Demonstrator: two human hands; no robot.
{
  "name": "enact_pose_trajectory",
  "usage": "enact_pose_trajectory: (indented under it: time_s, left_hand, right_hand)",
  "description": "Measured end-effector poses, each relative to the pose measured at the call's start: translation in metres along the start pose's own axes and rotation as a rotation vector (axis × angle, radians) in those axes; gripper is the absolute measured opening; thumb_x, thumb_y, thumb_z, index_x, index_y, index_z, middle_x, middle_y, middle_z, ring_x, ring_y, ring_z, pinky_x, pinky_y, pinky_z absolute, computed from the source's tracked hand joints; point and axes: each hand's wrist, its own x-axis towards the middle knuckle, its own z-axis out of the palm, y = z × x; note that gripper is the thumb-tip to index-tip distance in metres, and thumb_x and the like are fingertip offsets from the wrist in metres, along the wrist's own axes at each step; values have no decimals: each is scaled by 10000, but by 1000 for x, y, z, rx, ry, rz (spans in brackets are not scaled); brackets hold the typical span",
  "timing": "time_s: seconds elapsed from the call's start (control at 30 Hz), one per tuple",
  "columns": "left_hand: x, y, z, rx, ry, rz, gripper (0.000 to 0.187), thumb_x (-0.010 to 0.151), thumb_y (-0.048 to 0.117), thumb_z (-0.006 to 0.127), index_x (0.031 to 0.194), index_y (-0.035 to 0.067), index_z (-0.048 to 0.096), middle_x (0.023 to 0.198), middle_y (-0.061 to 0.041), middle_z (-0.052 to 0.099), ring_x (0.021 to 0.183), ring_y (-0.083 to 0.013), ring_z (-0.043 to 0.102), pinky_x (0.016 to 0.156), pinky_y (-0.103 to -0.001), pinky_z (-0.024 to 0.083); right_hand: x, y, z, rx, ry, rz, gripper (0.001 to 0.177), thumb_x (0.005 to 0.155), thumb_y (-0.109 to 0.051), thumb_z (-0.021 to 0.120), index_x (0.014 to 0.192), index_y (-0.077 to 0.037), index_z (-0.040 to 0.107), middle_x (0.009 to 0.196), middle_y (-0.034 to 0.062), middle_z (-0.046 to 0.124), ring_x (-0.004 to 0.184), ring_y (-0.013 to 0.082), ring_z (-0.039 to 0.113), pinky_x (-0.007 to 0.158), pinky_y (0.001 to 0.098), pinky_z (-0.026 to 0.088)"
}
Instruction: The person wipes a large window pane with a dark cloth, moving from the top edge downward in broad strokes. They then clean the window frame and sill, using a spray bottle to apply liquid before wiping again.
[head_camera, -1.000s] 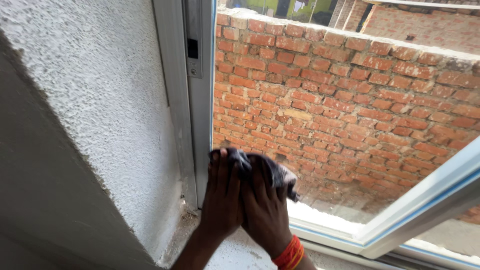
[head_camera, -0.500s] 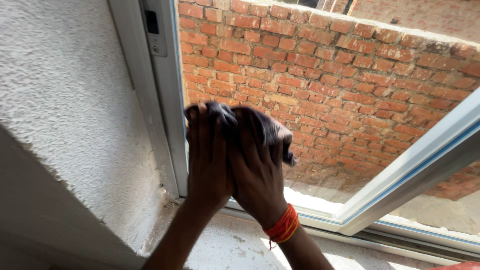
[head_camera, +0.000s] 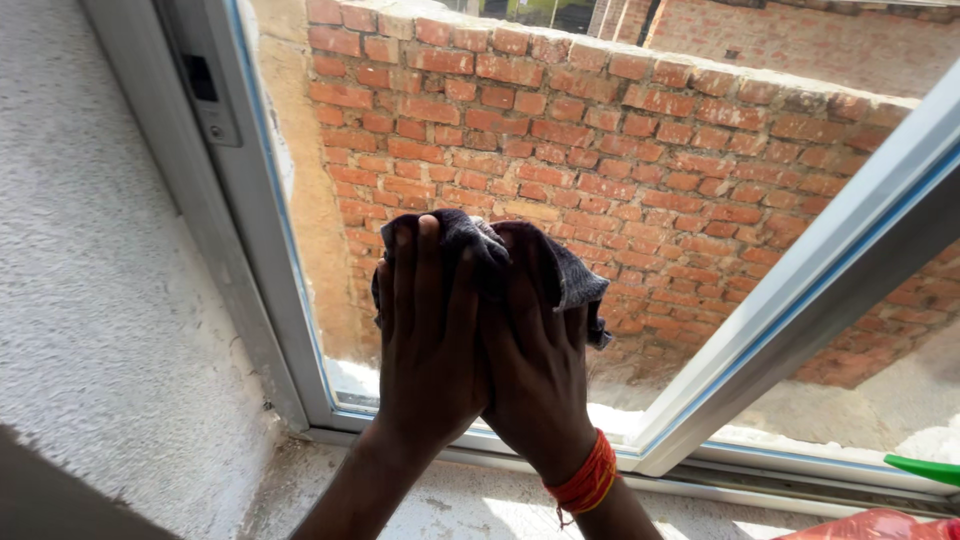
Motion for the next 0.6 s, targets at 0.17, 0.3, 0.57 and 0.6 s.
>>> enact_pose_trajectory:
  time_s: [0.17, 0.3, 0.57, 0.6]
  left_hand:
    - [-8, 23, 16, -19, -31, 54, 522, 1070, 184, 529, 1554, 26, 414, 1672, -282, 257, 1595, -442, 212, 1311, -585, 113]
    - [6, 41, 27, -73, -37, 102, 566, 1037, 148, 540, 1576, 36, 408, 1679, -285, 240, 1588, -464, 204, 1302, -612, 112]
    - [19, 82, 46, -163, -87, 146, 596, 1012, 152, 509, 1603, 131, 436, 1714, -187, 246, 1621, -404, 214, 1341, -602, 152]
    - [16, 85, 48, -153, -106, 157, 599, 1012, 158, 511, 1606, 142, 435, 1715, -181, 245, 1618, -398, 216, 1333, -596, 154]
  right_hand:
    - [-25, 13, -5, -55, 11, 64, 562, 993, -223, 613, 1509, -46, 481, 1637, 271, 339, 1563, 453, 277, 1236, 604, 226]
    - [-28, 36, -26, -106, -2, 53, 616, 991, -216, 626, 1543, -16, 439, 1631, 232, 389, 1572, 456, 283, 1278, 636, 194]
    - [-45, 66, -58, -144, 74, 98, 700, 990, -291, 673, 1564, -8, 389, 1627, 254, 349, 1558, 523, 252, 1281, 652, 223]
    - [-51, 67, -58, -170, 82, 101, 719, 973, -302, 681, 1555, 0, 386, 1616, 262, 347, 1541, 537, 246, 1266, 660, 213]
